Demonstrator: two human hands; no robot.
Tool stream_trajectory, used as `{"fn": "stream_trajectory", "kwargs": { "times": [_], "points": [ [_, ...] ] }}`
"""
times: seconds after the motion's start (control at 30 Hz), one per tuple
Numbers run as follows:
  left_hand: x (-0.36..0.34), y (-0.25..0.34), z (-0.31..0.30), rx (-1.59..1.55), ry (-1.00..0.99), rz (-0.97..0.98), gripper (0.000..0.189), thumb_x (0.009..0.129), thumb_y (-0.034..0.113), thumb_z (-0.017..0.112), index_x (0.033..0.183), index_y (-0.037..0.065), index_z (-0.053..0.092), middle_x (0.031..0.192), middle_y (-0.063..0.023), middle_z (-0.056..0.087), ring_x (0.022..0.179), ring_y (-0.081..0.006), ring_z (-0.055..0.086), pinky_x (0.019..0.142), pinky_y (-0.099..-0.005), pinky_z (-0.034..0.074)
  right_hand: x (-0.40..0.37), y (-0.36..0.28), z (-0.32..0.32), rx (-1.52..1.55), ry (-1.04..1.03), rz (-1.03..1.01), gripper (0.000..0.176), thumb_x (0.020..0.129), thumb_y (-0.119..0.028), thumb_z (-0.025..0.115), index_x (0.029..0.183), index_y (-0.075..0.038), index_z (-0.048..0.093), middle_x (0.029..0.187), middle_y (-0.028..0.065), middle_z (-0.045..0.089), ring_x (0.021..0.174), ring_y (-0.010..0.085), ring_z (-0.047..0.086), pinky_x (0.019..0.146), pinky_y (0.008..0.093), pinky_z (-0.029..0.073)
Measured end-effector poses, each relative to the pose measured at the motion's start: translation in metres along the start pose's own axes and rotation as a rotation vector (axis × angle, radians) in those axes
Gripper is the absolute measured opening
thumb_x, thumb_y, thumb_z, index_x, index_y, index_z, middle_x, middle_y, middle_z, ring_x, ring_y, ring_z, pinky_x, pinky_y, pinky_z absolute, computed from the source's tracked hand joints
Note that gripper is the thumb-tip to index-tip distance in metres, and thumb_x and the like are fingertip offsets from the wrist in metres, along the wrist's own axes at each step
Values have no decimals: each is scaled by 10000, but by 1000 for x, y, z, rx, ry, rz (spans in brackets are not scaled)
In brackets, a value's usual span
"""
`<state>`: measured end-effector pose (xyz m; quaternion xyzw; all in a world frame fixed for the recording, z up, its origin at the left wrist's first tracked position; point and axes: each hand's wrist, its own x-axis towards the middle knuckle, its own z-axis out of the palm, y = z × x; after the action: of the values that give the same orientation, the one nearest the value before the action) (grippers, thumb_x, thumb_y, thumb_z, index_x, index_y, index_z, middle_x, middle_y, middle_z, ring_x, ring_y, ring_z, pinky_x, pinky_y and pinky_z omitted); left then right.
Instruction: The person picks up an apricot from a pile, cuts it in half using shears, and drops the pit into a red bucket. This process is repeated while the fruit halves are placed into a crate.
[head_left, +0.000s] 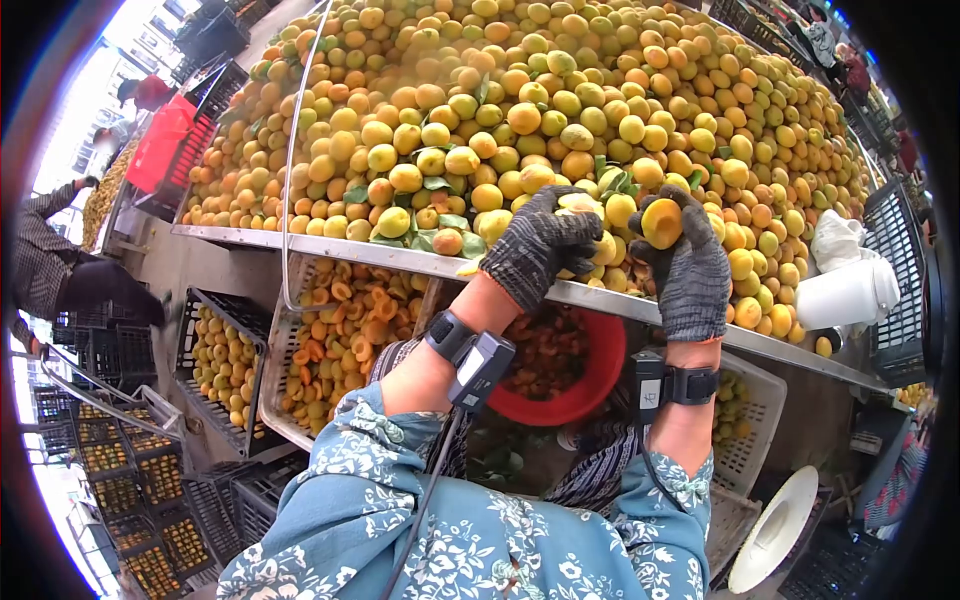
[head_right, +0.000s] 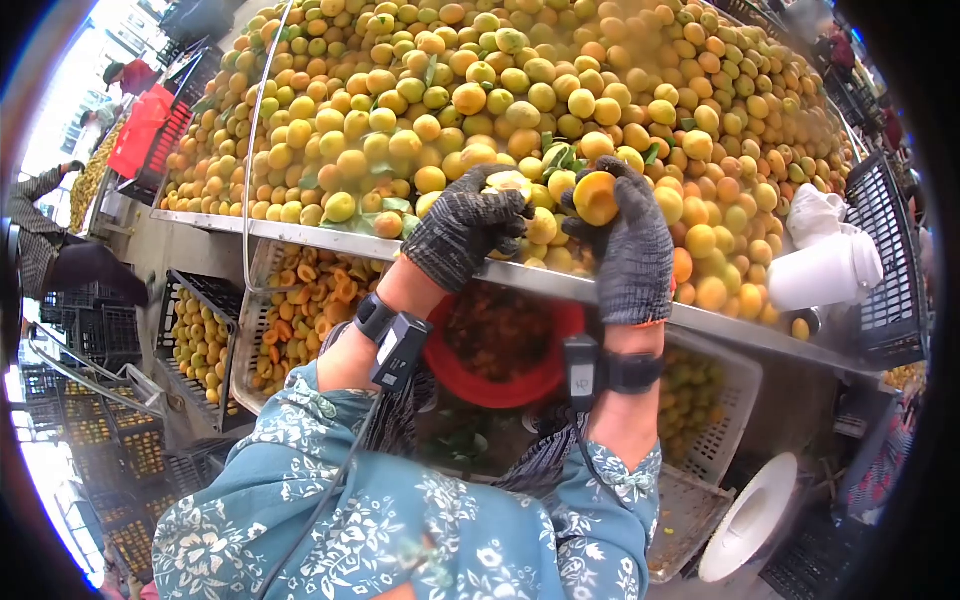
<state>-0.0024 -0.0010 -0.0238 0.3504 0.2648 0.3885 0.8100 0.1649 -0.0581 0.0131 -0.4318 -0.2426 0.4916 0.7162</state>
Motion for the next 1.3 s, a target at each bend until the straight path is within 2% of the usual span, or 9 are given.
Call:
{"fn": "stream_trajectory", "kwargs": {
  "times": [0.13,0.33,0.4,0.47,0.6,0.7,1.0,1.07,1.3],
  "points": [
    [7,-6,-2,-178,70,-60,313,872,302,623,1062,66,548,874,-64,622,729,-213,640,582,-345,548,-2,0,-2,-147,-128,-110,253,894,-143,538,1115,-26,583,1015,92,638,957,203,619,801,309,517],
    [18,-10,-5,-663,52,-165,312,923,357,542,1048,73,571,918,-86,649,770,-235,643,603,-393,554,-15,25,43,-1187,-380,-939,329,746,-71,691,1069,-98,633,1018,113,644,1038,276,586,910,358,449],
    [14,-4,4,-331,171,141,306,910,350,565,1046,76,574,909,-99,647,739,-231,640,594,-388,547,-14,25,42,-1109,-365,-854,334,750,-96,706,1076,-112,639,1041,98,647,1085,268,572,919,361,445],
    [5,17,0,-578,116,-146,291,904,326,576,1054,77,563,872,-110,634,716,-227,634,579,-361,539,-6,17,31,-712,-103,-532,280,796,-102,672,1074,-124,640,1004,96,660,1029,311,595,889,386,457],
    [0,26,1,-210,-20,19,297,875,222,612,1110,64,521,848,-92,580,717,-206,621,578,-309,536,30,-16,-68,-1521,319,-288,258,863,-332,588,1027,-136,629,954,142,664,874,332,628,784,416,475],
    [7,24,-3,-174,-54,68,380,848,177,637,1177,44,499,938,-64,555,744,-182,615,590,-312,540,29,-16,-69,-1736,262,-81,367,847,-397,589,1052,-94,617,961,141,663,902,308,627,785,398,471],
    [-50,60,-88,146,143,109,439,772,146,684,1167,47,521,950,-111,614,829,-219,623,714,-309,521,67,11,-92,-2075,101,-229,374,882,-368,530,1081,-65,619,1018,164,642,937,357,597,840,422,460],
    [-82,75,-110,248,240,125,465,751,138,707,1169,52,522,954,-105,611,832,-210,621,713,-302,524,71,6,-100,-1582,190,-145,400,881,-366,568,1124,-54,627,1040,152,647,950,291,610,849,356,449],
    [-124,122,-127,556,351,266,561,677,110,784,1174,70,527,971,-85,602,842,-176,613,708,-281,536,65,4,-82,-1295,232,-234,331,880,-266,598,1095,-14,617,865,73,632,754,169,582,673,279,448]
  ]
}}
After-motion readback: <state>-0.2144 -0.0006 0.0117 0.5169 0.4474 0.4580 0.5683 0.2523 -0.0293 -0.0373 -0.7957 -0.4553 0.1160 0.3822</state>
